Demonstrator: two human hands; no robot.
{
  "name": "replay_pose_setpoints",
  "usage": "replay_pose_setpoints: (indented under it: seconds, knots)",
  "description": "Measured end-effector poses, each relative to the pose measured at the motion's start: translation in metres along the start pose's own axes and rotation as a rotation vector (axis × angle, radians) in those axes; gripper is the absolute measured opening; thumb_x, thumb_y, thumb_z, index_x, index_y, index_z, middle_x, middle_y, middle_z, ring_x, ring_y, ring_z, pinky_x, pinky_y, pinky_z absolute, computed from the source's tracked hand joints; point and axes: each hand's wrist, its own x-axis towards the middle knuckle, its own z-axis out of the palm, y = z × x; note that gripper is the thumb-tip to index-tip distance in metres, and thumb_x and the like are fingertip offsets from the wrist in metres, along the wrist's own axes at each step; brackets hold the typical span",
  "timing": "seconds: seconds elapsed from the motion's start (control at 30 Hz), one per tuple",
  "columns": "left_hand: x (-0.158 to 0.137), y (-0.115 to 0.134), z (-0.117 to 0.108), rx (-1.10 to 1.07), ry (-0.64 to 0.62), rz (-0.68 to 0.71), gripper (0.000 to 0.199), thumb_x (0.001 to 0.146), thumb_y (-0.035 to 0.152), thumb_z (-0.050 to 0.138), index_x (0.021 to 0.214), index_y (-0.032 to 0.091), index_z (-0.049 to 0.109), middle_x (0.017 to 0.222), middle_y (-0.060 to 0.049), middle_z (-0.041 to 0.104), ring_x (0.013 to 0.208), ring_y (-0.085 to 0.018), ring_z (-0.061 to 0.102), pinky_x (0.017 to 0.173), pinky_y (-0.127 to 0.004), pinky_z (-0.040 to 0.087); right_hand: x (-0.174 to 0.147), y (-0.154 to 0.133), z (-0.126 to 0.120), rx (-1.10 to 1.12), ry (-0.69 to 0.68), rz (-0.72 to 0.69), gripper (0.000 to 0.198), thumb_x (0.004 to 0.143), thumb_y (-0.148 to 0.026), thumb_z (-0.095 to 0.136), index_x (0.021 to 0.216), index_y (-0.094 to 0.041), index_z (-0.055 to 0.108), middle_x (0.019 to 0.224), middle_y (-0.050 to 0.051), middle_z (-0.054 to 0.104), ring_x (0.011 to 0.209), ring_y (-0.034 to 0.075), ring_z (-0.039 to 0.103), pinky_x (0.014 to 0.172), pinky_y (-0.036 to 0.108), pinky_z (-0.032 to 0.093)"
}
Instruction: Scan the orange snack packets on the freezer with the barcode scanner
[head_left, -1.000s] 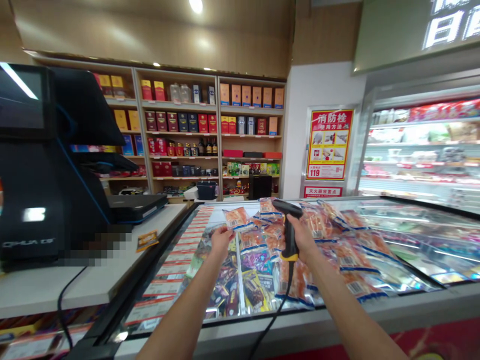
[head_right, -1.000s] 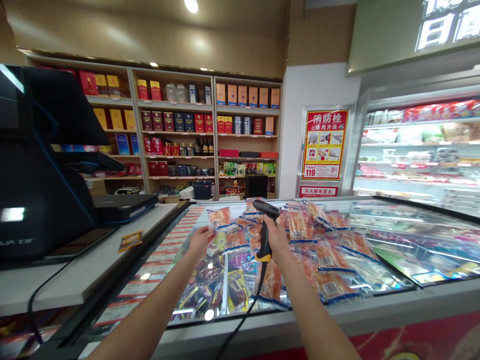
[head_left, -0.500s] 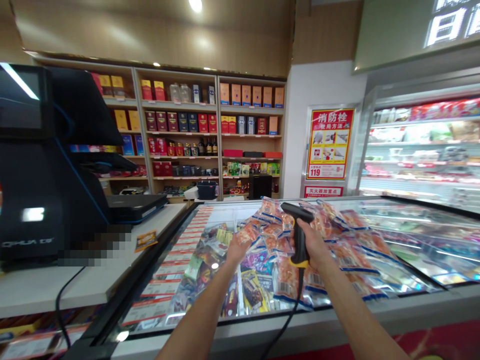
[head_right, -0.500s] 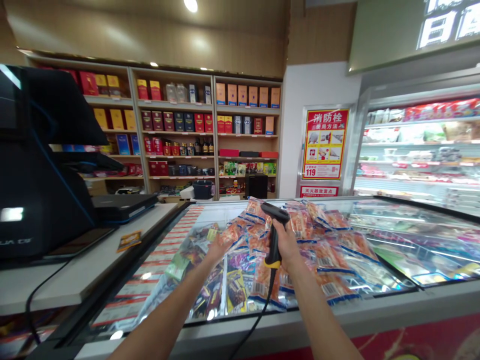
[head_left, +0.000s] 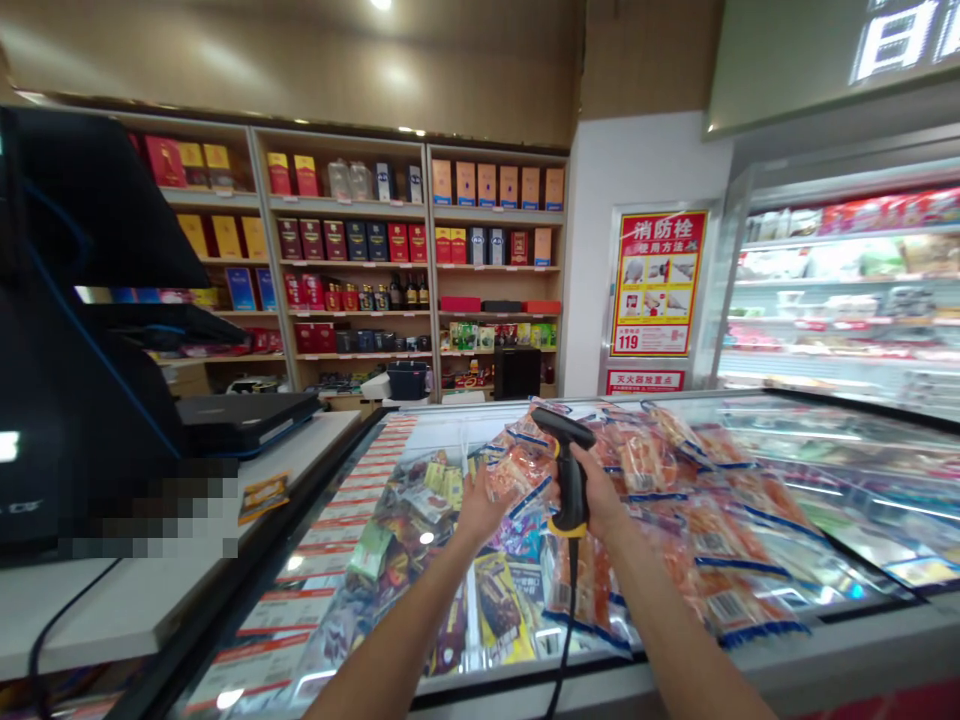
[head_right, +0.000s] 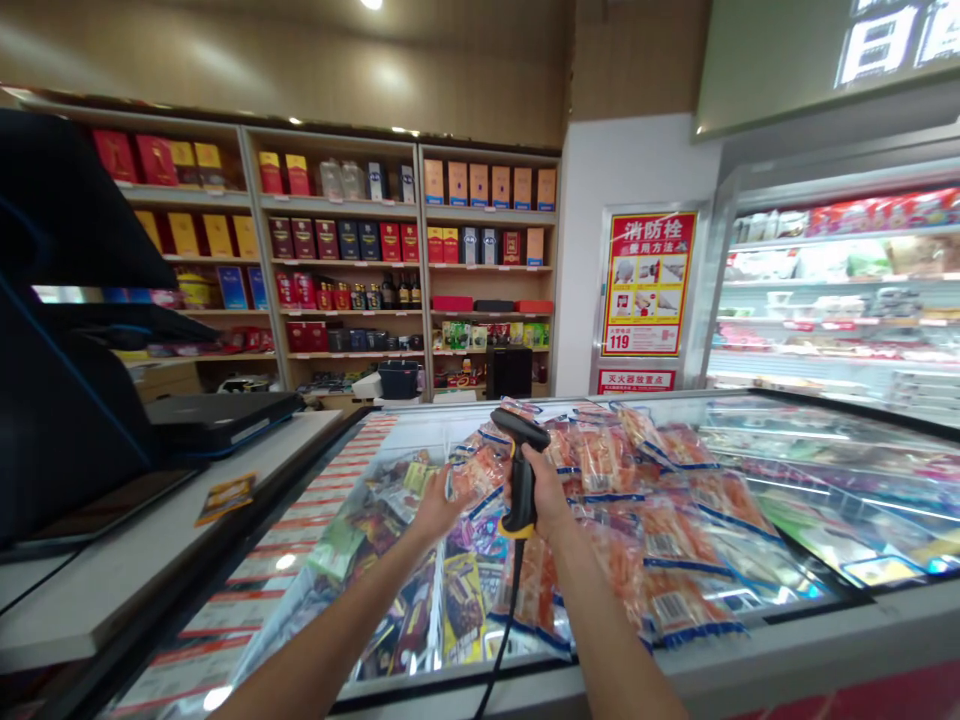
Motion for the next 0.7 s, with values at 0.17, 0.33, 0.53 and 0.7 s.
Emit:
replay_pose_setpoints:
  seconds: [0.17, 0.33, 0.53, 0.7]
  knots:
    - [-0.043, 0.019, 0.005, 0.108, -0.035, 0.395, 0.077, 0.061, 0.047, 0.056, 0.127, 0.027, 0.024, 0.141, -0.008, 0.006, 0.126, -0.026, 0.004, 0.099, -0.042, 0.012, -0.023, -0.010, -0.002, 0.016, -0.086, 0.039, 0.039, 0.070, -0.052, 0.040, 0.068, -0.016, 0.054, 0.050, 0.001, 0.054, 0.040, 0.008, 0.045, 0.038, 0.019, 0.037]
    - [-0.076, 0.060, 0.033, 0.298, -0.239, 0.985, 0.088, 0.056, 0.058, 0.052, 0.130, 0.024, 0.019, 0.139, -0.012, 0.014, 0.125, -0.033, 0.006, 0.097, -0.054, 0.001, -0.058, -0.037, -0.027, -0.052, 0.007, 0.058, 0.045, 0.067, -0.058, 0.038, 0.075, -0.017, 0.056, 0.045, 0.000, 0.050, 0.037, 0.009, 0.042, 0.038, 0.021, 0.037]
    - [-0.074, 0.085, 0.066, 0.372, -0.346, 1.250, 0.058, 0.067, 0.056, 0.042, 0.119, 0.032, 0.038, 0.132, -0.005, 0.034, 0.124, -0.028, 0.013, 0.097, -0.052, 0.002, -0.081, -0.057, -0.060, -0.071, 0.049, 0.014, 0.045, 0.068, -0.058, 0.037, 0.078, -0.018, 0.055, 0.041, -0.001, 0.047, 0.035, 0.010, 0.041, 0.038, 0.022, 0.037]
    - [-0.042, 0.081, 0.093, 0.442, -0.271, 1.183, 0.051, 0.068, 0.054, 0.043, 0.112, 0.028, 0.045, 0.129, -0.005, 0.037, 0.124, -0.029, 0.013, 0.096, -0.054, 0.007, -0.073, -0.055, -0.077, -0.005, 0.000, -0.006, 0.043, 0.070, -0.053, 0.038, 0.077, -0.015, 0.056, 0.045, 0.001, 0.051, 0.040, 0.011, 0.046, 0.041, 0.023, 0.039]
